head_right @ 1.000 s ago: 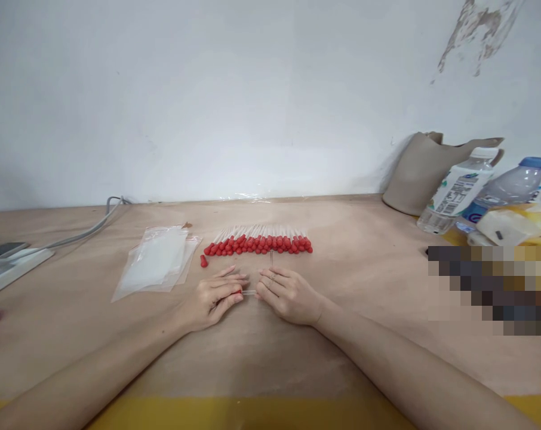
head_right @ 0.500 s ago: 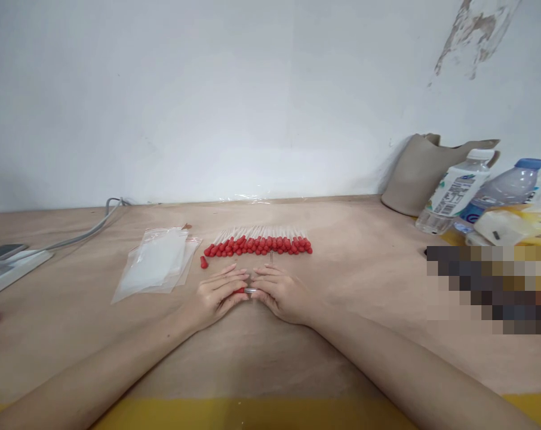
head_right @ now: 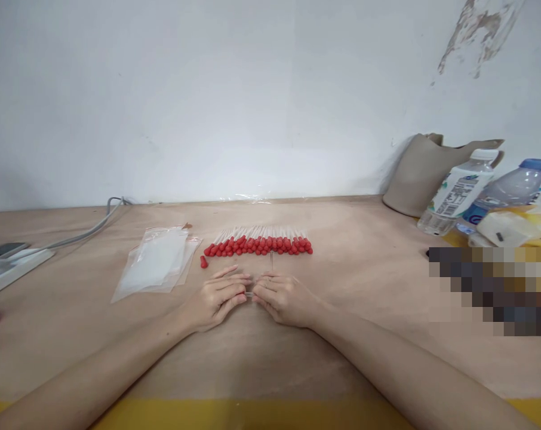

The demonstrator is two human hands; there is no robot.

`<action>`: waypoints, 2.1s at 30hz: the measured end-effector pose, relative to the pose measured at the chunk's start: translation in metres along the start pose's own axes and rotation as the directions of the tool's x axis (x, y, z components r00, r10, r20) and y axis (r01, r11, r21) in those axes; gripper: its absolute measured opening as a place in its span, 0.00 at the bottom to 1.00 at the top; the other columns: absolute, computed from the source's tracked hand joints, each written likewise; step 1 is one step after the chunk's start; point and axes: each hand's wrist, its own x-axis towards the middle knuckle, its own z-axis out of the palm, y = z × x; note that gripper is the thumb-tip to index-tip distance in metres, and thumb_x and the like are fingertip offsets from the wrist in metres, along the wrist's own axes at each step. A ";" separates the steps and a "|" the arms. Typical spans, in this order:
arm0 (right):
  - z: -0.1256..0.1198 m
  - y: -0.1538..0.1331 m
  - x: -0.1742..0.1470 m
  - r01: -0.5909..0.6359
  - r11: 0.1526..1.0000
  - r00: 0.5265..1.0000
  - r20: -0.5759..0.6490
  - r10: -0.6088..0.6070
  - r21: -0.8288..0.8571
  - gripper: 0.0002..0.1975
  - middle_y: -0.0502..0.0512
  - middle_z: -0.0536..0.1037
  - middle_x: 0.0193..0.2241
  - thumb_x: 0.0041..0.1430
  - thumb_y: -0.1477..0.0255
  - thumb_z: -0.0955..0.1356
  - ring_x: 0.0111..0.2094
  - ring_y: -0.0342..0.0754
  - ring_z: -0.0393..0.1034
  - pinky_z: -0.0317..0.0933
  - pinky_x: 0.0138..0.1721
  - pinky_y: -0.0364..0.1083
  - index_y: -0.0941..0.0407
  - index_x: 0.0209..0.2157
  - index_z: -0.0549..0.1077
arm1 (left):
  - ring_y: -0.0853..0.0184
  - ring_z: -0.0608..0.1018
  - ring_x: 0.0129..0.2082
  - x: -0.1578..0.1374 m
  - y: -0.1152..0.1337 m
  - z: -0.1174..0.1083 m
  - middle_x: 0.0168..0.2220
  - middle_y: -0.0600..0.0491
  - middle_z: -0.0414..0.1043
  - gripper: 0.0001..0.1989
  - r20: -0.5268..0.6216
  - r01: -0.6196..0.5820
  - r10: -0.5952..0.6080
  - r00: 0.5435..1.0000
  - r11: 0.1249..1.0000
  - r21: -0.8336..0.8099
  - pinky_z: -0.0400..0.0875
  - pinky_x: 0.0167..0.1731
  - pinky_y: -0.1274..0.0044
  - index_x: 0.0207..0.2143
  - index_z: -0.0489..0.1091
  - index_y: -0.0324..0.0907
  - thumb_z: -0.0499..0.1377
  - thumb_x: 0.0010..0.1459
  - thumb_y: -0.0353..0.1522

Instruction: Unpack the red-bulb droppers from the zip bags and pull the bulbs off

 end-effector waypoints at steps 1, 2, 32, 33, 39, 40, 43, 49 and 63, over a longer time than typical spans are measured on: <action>-0.001 -0.001 0.001 0.013 1.000 1.000 -0.002 -0.013 -0.023 0.08 0.56 0.75 0.30 0.59 0.76 0.60 0.36 0.43 0.70 0.64 0.46 0.46 0.59 0.31 0.69 | 0.67 0.73 0.46 0.000 0.000 -0.001 0.40 0.49 0.74 0.09 0.019 0.014 -0.014 1.000 1.000 -0.014 0.59 0.55 0.66 0.37 0.69 0.39 0.50 0.60 0.30; -0.002 -0.002 0.002 0.025 0.999 1.000 -0.006 -0.026 -0.046 0.08 0.55 0.75 0.29 0.59 0.76 0.60 0.36 0.44 0.70 0.64 0.46 0.46 0.59 0.30 0.69 | 0.67 0.73 0.46 0.000 0.001 -0.002 0.40 0.49 0.74 0.09 0.036 0.026 -0.025 0.999 0.999 -0.029 0.58 0.55 0.66 0.37 0.69 0.39 0.50 0.60 0.31; -0.010 0.002 -0.005 0.163 0.962 0.984 -0.041 -0.176 -0.219 0.05 0.55 0.77 0.33 0.57 0.77 0.63 0.43 0.47 0.70 0.62 0.52 0.48 0.62 0.35 0.70 | 0.67 0.72 0.46 -0.006 0.002 -0.009 0.37 0.52 0.75 0.09 0.112 0.092 -0.077 0.991 0.987 -0.132 0.60 0.53 0.69 0.38 0.69 0.42 0.50 0.60 0.30; -0.010 0.002 -0.005 0.163 0.962 0.984 -0.041 -0.176 -0.220 0.05 0.55 0.77 0.33 0.57 0.77 0.63 0.43 0.46 0.70 0.62 0.52 0.48 0.62 0.35 0.70 | 0.67 0.73 0.46 -0.006 0.002 -0.009 0.38 0.52 0.75 0.09 0.113 0.093 -0.078 0.991 0.987 -0.130 0.60 0.52 0.69 0.38 0.69 0.42 0.50 0.60 0.30; -0.010 0.002 -0.004 0.174 0.957 0.978 -0.074 -0.195 -0.231 0.05 0.55 0.77 0.33 0.58 0.77 0.63 0.44 0.46 0.69 0.63 0.52 0.48 0.61 0.36 0.70 | 0.67 0.73 0.45 -0.007 0.000 -0.009 0.38 0.51 0.75 0.08 0.091 0.076 -0.064 0.994 0.988 -0.134 0.62 0.52 0.68 0.39 0.68 0.41 0.51 0.60 0.31; -0.010 0.002 -0.004 0.176 0.956 0.977 -0.076 -0.199 -0.234 0.05 0.55 0.77 0.33 0.58 0.77 0.63 0.44 0.46 0.69 0.63 0.52 0.48 0.60 0.36 0.70 | 0.67 0.73 0.46 -0.007 0.000 -0.009 0.38 0.51 0.75 0.08 0.085 0.067 -0.056 0.995 0.989 -0.135 0.62 0.52 0.68 0.39 0.68 0.41 0.51 0.60 0.31; -0.010 0.001 -0.005 0.182 0.953 0.975 -0.081 -0.207 -0.243 0.06 0.56 0.77 0.34 0.57 0.77 0.63 0.45 0.47 0.69 0.63 0.52 0.48 0.61 0.36 0.70 | 0.66 0.73 0.46 -0.006 0.000 -0.010 0.39 0.51 0.75 0.07 0.055 0.033 -0.026 0.998 0.991 -0.131 0.62 0.52 0.68 0.37 0.69 0.41 0.51 0.60 0.31; -0.010 0.003 -0.007 0.171 0.959 0.978 -0.078 -0.193 -0.224 0.07 0.58 0.77 0.36 0.55 0.78 0.65 0.46 0.48 0.68 0.62 0.52 0.49 0.62 0.37 0.70 | 0.66 0.73 0.46 -0.010 0.000 -0.012 0.39 0.50 0.75 0.07 0.032 0.013 -0.010 0.999 0.995 -0.098 0.63 0.52 0.68 0.36 0.69 0.40 0.52 0.59 0.30; -0.012 0.009 -0.014 0.105 0.977 0.981 -0.142 -0.133 -0.188 0.09 0.58 0.76 0.38 0.56 0.78 0.64 0.47 0.47 0.67 0.63 0.51 0.50 0.60 0.40 0.70 | 0.63 0.69 0.48 -0.016 -0.012 -0.025 0.41 0.54 0.74 0.06 0.005 -0.046 0.046 0.999 0.991 0.125 0.62 0.49 0.67 0.34 0.70 0.43 0.54 0.58 0.30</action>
